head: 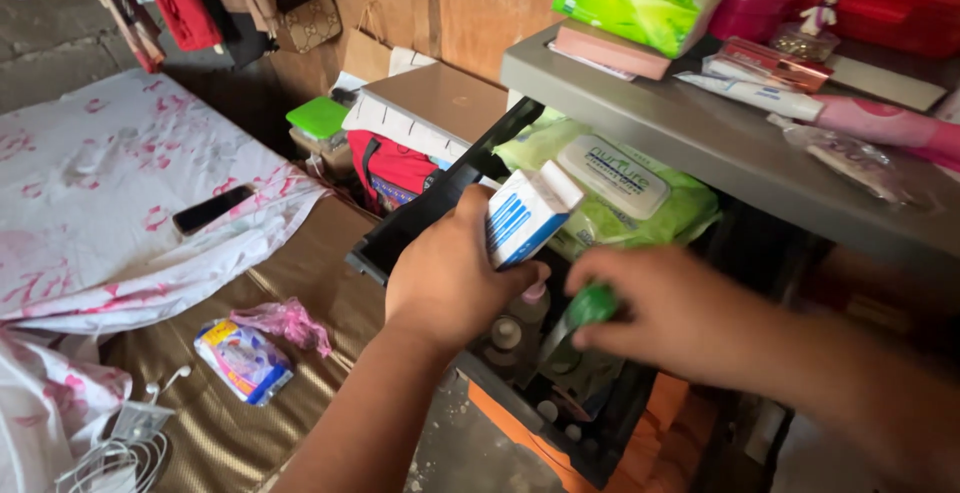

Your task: Organizing various medical tubes, ointment boxes, and sanitizer bottles into a drawer and onto a shelf.

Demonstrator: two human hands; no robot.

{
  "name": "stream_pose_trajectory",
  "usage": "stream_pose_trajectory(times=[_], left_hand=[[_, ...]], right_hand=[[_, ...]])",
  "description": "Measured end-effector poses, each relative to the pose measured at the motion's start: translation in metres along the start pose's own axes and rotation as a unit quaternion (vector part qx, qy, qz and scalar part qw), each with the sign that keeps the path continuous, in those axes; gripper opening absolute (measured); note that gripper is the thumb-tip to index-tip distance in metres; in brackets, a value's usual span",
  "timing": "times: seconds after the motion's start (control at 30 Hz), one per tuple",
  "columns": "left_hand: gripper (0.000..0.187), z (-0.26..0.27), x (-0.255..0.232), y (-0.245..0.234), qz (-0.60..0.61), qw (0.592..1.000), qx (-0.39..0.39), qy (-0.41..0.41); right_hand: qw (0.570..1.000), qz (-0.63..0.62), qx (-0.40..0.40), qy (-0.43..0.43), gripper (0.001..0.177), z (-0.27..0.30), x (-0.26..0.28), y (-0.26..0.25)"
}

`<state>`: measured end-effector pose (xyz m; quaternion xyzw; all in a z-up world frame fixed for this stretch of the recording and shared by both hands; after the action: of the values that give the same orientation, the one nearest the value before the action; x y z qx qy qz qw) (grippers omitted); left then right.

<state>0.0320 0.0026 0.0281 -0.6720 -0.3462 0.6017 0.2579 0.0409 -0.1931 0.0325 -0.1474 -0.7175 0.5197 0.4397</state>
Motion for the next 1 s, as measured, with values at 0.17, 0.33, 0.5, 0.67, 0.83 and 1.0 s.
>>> stream_pose_trajectory(times=[0.17,0.33,0.5,0.67,0.83,1.0], left_hand=[[0.075,0.000,0.002,0.000,0.002,1.000,-0.004,0.003],[0.071,-0.001,0.002,0.000,0.007,1.000,-0.014,0.014],[0.070,0.001,0.001,0.001,0.008,0.999,-0.016,0.027],[0.070,0.002,0.000,0.000,0.011,1.000,-0.008,0.019],[0.070,0.000,0.001,0.001,0.008,1.000,-0.010,0.024],[0.074,-0.001,-0.002,-0.001,-0.008,1.000,0.010,0.024]], right_hand=[[0.990,0.075,0.109,0.054,0.051,-0.024,-0.006,0.043],[0.952,0.140,0.239,0.129,0.041,-0.034,-0.008,0.070],[0.937,0.129,0.287,0.153,0.039,-0.032,-0.012,0.082],[0.904,0.109,0.353,0.216,0.033,-0.026,-0.016,0.088],[0.910,0.190,0.341,0.140,0.030,-0.010,0.024,0.051],[0.980,0.059,0.184,0.053,0.034,0.020,-0.004,-0.045]])
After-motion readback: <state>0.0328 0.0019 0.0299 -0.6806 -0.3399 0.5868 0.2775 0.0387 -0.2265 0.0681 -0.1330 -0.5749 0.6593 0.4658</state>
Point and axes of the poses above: each hand's wrist, its own z-axis away from the middle knuckle, its own y-axis out of the palm, x = y × z, the point moved 4 cm from there along -z, towards the middle knuckle, and after that the axes turned 1 degree about -z, right-handed, at the moved point
